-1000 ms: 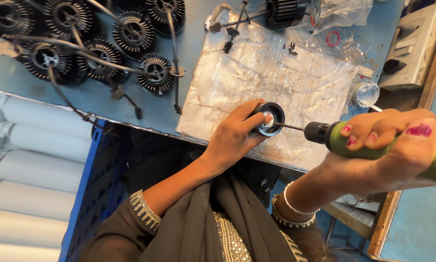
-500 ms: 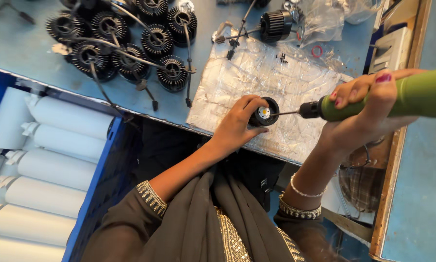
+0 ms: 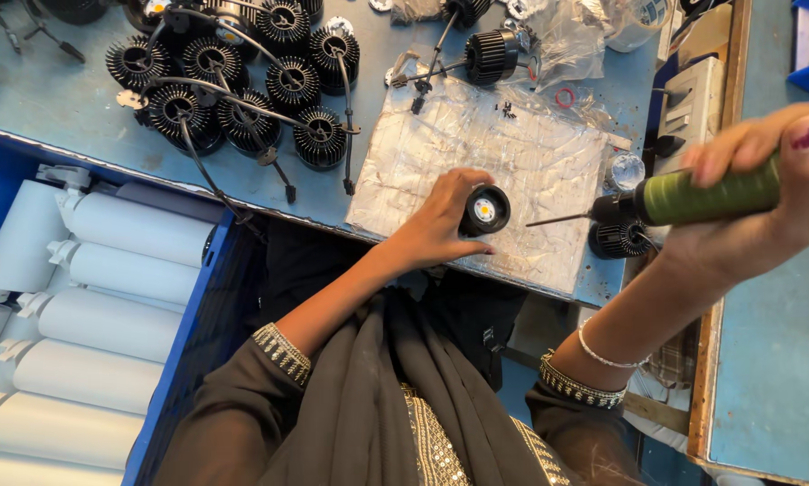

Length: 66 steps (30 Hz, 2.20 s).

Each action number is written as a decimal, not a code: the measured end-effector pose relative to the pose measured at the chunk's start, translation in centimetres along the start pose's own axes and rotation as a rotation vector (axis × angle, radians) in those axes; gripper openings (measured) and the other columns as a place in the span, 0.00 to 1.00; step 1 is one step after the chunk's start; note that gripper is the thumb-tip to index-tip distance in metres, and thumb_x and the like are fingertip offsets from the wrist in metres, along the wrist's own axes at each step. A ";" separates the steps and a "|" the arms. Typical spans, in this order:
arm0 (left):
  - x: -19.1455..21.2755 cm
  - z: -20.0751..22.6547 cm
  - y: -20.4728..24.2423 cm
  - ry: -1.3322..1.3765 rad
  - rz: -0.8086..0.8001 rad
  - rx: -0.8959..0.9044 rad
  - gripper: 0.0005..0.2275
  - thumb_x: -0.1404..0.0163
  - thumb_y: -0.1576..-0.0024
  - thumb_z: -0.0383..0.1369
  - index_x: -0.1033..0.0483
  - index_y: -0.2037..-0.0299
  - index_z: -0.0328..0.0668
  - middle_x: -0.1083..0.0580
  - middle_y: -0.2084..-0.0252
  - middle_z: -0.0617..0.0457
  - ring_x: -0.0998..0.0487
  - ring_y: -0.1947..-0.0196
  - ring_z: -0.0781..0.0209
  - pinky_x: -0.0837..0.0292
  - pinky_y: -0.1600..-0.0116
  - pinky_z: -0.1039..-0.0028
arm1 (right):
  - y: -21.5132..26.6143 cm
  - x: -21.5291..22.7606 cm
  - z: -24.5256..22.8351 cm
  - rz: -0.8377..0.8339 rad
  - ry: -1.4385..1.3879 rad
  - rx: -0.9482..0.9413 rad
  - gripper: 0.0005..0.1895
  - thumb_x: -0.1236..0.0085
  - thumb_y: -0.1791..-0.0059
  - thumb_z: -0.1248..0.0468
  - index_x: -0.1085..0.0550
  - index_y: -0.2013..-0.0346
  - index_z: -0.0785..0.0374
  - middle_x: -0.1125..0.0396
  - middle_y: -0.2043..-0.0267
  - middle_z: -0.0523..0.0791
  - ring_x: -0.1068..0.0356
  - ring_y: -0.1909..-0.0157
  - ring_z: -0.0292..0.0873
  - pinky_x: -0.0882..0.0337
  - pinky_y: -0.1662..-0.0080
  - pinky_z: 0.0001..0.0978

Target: The person assembles small black cylindrical electronic components on a workbench. They use a green power screwdriver to tighten screws, apply adhesive with a small spatula, and insert circular metal pieces into the components. The person handles multiple units one at a time, placing finished items aside.

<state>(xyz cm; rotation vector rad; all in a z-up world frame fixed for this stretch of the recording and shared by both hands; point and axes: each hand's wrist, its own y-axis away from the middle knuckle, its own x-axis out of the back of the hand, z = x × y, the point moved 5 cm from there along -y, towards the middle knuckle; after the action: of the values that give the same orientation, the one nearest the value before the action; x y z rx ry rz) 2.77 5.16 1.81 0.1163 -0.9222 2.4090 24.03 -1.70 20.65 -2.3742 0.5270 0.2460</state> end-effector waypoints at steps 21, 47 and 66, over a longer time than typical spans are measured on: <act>-0.9 -1.8 1.4 0.009 -0.068 0.097 0.24 0.34 0.51 0.29 0.27 0.44 0.49 0.28 0.40 0.47 0.24 0.42 0.44 0.26 0.39 0.64 | 2.3 -1.4 3.7 0.035 0.008 -0.038 0.12 0.54 0.41 0.71 0.41 0.44 0.71 0.46 0.77 0.50 0.49 0.84 0.42 0.40 0.74 0.36; -1.0 -2.4 1.7 0.009 -0.059 0.166 0.23 0.33 0.52 0.32 0.25 0.45 0.47 0.30 0.37 0.41 0.26 0.39 0.41 0.27 0.38 0.63 | 0.0 2.2 5.5 -0.595 -0.258 -0.150 0.08 0.58 0.50 0.64 0.35 0.58 0.61 0.41 0.80 0.39 0.36 0.84 0.35 0.31 0.78 0.34; -0.1 -1.5 1.2 0.096 -0.052 0.218 0.21 0.36 0.50 0.29 0.24 0.46 0.46 0.30 0.37 0.44 0.27 0.37 0.44 0.28 0.36 0.63 | 6.1 1.8 3.3 0.082 0.341 0.032 0.16 0.60 0.42 0.58 0.44 0.70 0.63 0.52 0.78 0.44 0.51 0.82 0.38 0.43 0.75 0.35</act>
<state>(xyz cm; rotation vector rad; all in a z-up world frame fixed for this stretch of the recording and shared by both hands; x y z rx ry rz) 2.36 5.36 -0.08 0.1035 -0.6047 2.4374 22.87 -4.28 14.07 -2.3769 0.7813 -0.1351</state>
